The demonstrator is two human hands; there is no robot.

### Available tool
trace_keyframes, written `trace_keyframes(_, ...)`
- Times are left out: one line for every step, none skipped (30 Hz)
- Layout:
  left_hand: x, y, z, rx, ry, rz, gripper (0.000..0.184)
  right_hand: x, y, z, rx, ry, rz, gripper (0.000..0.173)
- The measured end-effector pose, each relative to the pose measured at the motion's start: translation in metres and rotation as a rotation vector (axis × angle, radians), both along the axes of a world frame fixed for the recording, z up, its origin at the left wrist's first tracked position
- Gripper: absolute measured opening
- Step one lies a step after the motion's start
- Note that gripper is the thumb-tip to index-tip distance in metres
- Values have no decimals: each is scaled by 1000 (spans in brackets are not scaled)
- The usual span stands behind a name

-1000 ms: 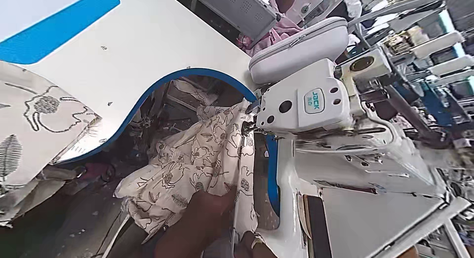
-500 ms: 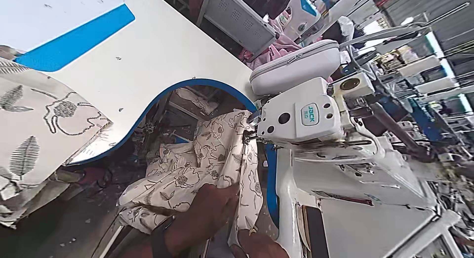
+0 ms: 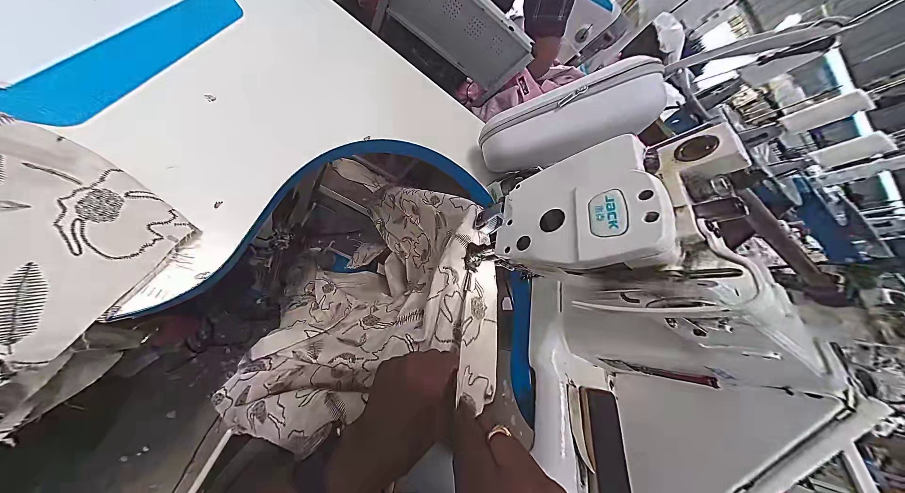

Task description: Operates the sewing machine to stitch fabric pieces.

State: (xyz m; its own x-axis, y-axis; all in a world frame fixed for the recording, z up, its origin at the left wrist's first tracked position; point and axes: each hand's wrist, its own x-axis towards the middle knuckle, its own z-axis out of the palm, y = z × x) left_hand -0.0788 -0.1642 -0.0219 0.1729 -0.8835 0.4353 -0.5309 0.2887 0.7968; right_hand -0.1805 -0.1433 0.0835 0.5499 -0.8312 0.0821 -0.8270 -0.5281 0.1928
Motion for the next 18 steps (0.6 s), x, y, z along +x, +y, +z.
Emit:
trace_keyframes(0,-2,-1,0,6,-3,18,2,1,-4,-47,8,-11,20)
trace_keyframes(1,-2,0,9,14,-26,17,4,0,-6,-88,15,-20,21)
trace_keyframes(2,0,2,17,23,-46,17,5,-2,-8,-117,20,-26,22)
trace_keyframes(3,3,4,27,36,-61,16,6,-5,-11,-140,17,-30,23)
trace_keyframes(3,5,5,33,54,-66,16,8,-9,-14,-163,10,-35,24)
trace_keyframes(3,6,3,30,81,-66,16,10,-13,-17,-183,4,-39,25)
trace_keyframes(3,5,0,30,118,-77,17,11,-15,-20,-201,1,-43,25)
trace_keyframes(4,3,-2,40,164,-101,18,12,-18,-23,-219,0,-45,24)
trace_keyframes(6,-1,-3,60,222,-134,18,13,-22,-26,-240,1,-46,24)
trace_keyframes(8,-6,-3,78,280,-165,20,14,-27,-28,-261,-5,-45,24)
trace_keyframes(9,-12,-4,98,330,-186,21,15,-33,-30,-279,-16,-44,23)
trace_keyframes(10,-18,-5,108,367,-196,22,16,-39,-31,-289,-35,-44,22)
trace_keyframes(9,-24,-6,112,394,-200,23,17,-47,-33,-295,-68,-44,21)
trace_keyframes(9,-31,-7,111,413,-194,24,16,-54,-35,-293,-116,-48,21)
trace_keyframes(9,-36,-7,128,430,-195,26,13,-60,-39,-273,-178,-63,23)
trace_keyframes(10,-39,-6,173,447,-212,28,4,-60,-45,-231,-254,-87,25)
trace_keyframes(12,-40,-4,219,456,-225,30,-9,-54,-53,-176,-355,-114,28)
trace_keyframes(15,-39,-3,260,463,-237,32,-26,-44,-64,-97,-489,-151,28)
